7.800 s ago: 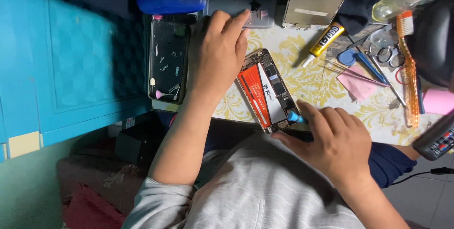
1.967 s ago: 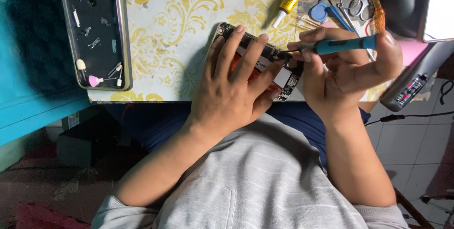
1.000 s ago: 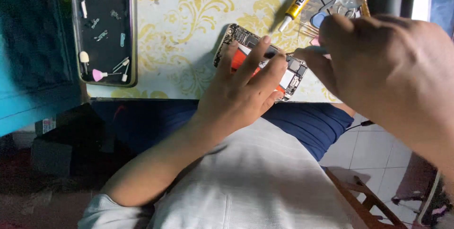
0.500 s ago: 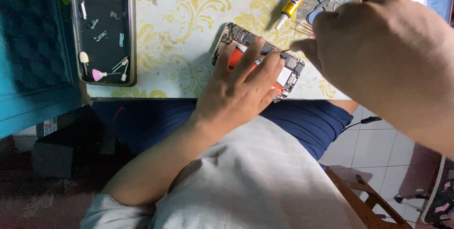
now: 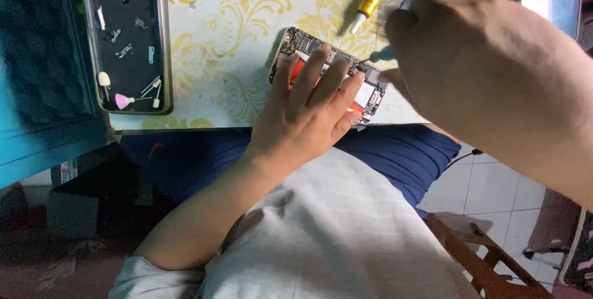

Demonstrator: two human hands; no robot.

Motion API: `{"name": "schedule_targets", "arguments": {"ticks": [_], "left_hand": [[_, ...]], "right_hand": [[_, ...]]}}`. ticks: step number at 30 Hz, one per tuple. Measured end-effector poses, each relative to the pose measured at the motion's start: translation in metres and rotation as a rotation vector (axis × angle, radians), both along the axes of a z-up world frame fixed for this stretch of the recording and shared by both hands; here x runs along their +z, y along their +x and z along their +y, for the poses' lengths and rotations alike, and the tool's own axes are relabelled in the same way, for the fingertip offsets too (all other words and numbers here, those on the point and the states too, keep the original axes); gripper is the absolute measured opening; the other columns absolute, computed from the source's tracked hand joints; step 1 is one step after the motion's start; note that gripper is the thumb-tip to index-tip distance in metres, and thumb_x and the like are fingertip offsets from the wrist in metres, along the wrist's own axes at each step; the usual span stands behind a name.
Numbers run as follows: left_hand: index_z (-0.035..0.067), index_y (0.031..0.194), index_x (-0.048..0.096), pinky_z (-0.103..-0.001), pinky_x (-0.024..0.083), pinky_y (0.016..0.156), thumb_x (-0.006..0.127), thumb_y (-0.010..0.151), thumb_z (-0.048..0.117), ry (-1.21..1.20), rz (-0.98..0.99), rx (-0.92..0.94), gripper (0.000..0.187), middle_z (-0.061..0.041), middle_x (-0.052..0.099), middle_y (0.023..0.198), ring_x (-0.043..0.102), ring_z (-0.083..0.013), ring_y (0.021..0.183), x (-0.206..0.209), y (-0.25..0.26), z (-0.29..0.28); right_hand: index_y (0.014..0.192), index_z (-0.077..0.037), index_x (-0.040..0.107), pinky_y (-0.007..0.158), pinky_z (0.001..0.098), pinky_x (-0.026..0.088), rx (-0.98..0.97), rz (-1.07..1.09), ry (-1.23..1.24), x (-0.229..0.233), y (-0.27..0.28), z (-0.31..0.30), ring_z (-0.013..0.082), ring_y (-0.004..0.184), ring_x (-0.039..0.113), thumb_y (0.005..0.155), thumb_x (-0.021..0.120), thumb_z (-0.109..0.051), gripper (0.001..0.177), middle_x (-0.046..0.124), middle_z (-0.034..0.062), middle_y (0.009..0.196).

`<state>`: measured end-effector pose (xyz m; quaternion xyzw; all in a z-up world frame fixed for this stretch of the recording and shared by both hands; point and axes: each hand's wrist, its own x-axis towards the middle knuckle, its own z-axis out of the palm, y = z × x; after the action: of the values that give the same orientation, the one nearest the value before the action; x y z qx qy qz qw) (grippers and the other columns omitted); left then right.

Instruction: The person uses a blue-handled screwdriver to unscrew and remove components from the internal frame of a disassembled smartphone. They manipulate the battery and circuit board area, occasionally using tweezers to adjust small parts.

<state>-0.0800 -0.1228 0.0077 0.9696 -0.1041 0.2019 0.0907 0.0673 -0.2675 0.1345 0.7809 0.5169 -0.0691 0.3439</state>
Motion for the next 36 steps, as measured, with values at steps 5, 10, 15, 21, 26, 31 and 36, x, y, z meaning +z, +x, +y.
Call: {"name": "schedule_targets", "arguments": {"ticks": [5,10,15,21,26,31,36], "left_hand": [[0.018,0.132,0.067,-0.055,0.046,0.103,0.067,0.100,0.041,-0.001,-0.023,0.006,0.040,-0.008,0.050,0.130,0.048,-0.0313,0.131,0.000,0.000,-0.001],[0.016,0.131,0.067,-0.053,0.048,0.101,0.070,0.098,0.039,0.011,-0.035,-0.008,0.041,-0.009,0.050,0.128,0.051,-0.0308,0.128,0.004,0.000,0.002],[0.018,0.142,0.067,-0.054,0.045,0.110,0.068,0.104,0.047,0.108,-0.004,-0.022,0.047,-0.001,0.046,0.150,0.039,-0.0283,0.143,-0.001,-0.003,0.000],[0.011,0.129,0.070,-0.055,0.052,0.101,0.059,0.110,0.042,0.050,-0.121,-0.050,0.038,-0.003,0.055,0.139,0.050,-0.0292,0.133,-0.002,-0.001,0.000],[0.010,0.137,0.066,-0.052,0.051,0.104,0.058,0.110,0.044,0.008,-0.064,-0.048,0.045,-0.001,0.057,0.137,0.045,-0.0254,0.134,-0.002,0.000,-0.001],[0.010,0.136,0.067,-0.052,0.050,0.105,0.058,0.109,0.044,-0.032,-0.029,-0.051,0.045,-0.002,0.053,0.138,0.045,-0.0248,0.134,-0.001,0.000,-0.002],[0.017,0.138,0.068,-0.050,0.048,0.106,0.052,0.111,0.049,0.055,-0.034,-0.004,0.045,0.002,0.055,0.141,0.041,-0.0221,0.137,0.002,-0.002,-0.004]], "right_hand": [[0.099,-0.025,0.063,0.065,0.0239,0.057,0.175,-0.150,-0.006,0.001,-0.006,-0.001,0.0102,0.077,0.070,0.111,0.046,-0.057,0.038,0.065,-0.0070,0.086],[0.090,-0.025,0.062,0.072,0.0247,0.057,0.217,-0.128,-0.055,0.001,-0.006,-0.001,0.0116,0.085,0.064,0.104,0.054,-0.021,0.018,0.060,-0.0040,0.092],[0.126,-0.005,0.058,0.058,0.0435,0.051,0.147,0.419,0.591,0.012,-0.004,0.008,0.0327,0.073,0.060,0.093,0.057,0.011,0.037,0.055,0.0200,0.107],[0.140,0.010,0.047,0.080,0.0421,0.066,-0.049,0.545,1.196,-0.058,-0.015,-0.025,0.0343,0.093,0.079,0.112,0.083,-0.006,0.049,0.070,0.0273,0.115],[0.156,-0.013,0.032,0.085,0.0462,0.062,-0.040,0.620,1.480,-0.128,-0.031,-0.041,0.0365,0.101,0.075,0.109,0.073,0.000,0.064,0.062,0.0229,0.127],[0.157,-0.027,0.017,0.086,0.0491,0.062,0.064,0.803,1.710,-0.132,-0.031,-0.028,0.0404,0.100,0.070,0.109,0.057,0.014,0.075,0.059,0.0336,0.116],[0.154,-0.024,0.018,0.087,0.0513,0.060,-0.038,0.789,1.819,-0.132,-0.032,-0.027,0.0443,0.097,0.069,0.110,0.056,0.009,0.066,0.061,0.0368,0.109]]}}
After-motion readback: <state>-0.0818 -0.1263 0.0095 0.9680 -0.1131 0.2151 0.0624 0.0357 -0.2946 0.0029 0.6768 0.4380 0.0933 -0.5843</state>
